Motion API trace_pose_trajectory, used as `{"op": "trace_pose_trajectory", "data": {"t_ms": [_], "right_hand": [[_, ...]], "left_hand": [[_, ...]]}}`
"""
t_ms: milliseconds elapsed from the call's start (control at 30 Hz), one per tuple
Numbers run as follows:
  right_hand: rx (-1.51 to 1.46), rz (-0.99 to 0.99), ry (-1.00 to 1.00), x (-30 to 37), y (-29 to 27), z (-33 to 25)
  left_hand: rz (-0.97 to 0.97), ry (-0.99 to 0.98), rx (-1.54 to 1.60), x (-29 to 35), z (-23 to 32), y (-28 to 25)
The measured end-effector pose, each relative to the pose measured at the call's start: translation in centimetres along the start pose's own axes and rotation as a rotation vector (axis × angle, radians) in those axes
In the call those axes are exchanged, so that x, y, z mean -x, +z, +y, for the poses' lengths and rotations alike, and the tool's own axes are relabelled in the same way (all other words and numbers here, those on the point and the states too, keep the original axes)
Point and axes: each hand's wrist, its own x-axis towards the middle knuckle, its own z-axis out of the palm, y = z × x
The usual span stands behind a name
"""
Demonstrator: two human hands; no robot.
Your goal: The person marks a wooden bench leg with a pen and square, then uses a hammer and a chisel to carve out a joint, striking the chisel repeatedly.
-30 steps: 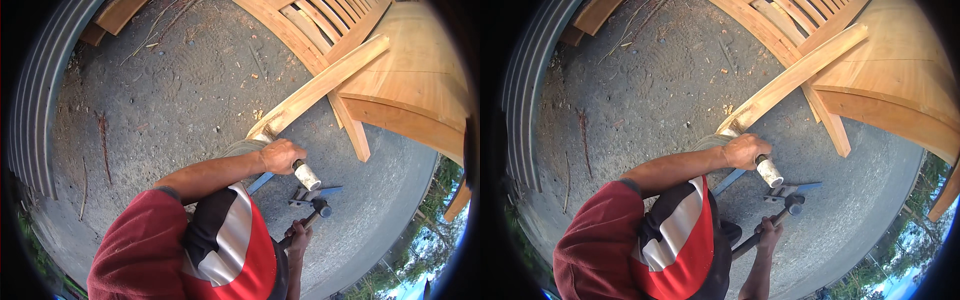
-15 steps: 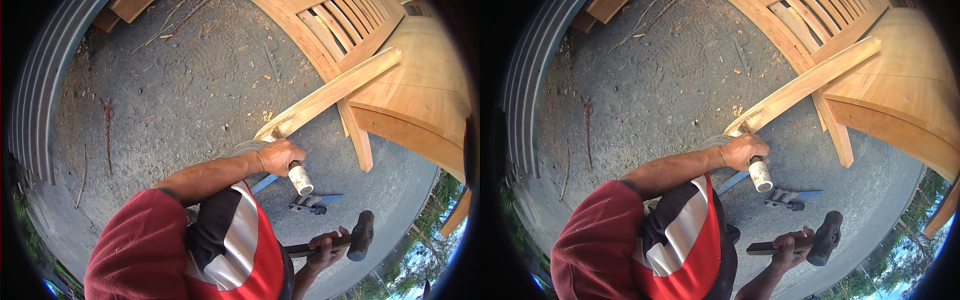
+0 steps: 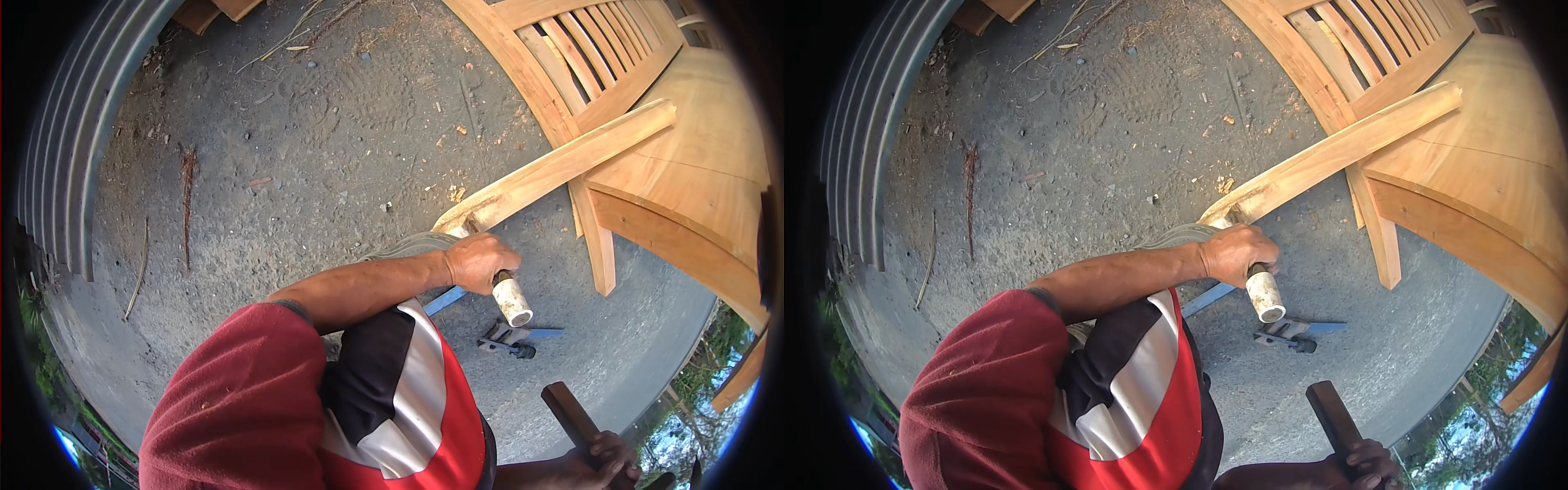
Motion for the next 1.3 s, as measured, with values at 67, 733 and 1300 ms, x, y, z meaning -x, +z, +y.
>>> {"op": "trace_pose_trajectory", "data": {"t_ms": [67, 733, 1300], "right_hand": [[-0.031, 0.006, 0.007, 0.5, -0.8, 1.2], [0.657, -0.647, 0.048, 7.9, 0.9, 5.6], [0.572, -0.735, -0.059, 2.8, 2.3, 5.9]], "left_hand": [[-0.016, -0.015, -0.012, 0.4, -0.3, 0.0], [0.047, -0.09, 0.029, -0.6, -0.1, -0.2], [0.037, -0.135, 0.043, -0.6, -1.0, -0.4]]}}
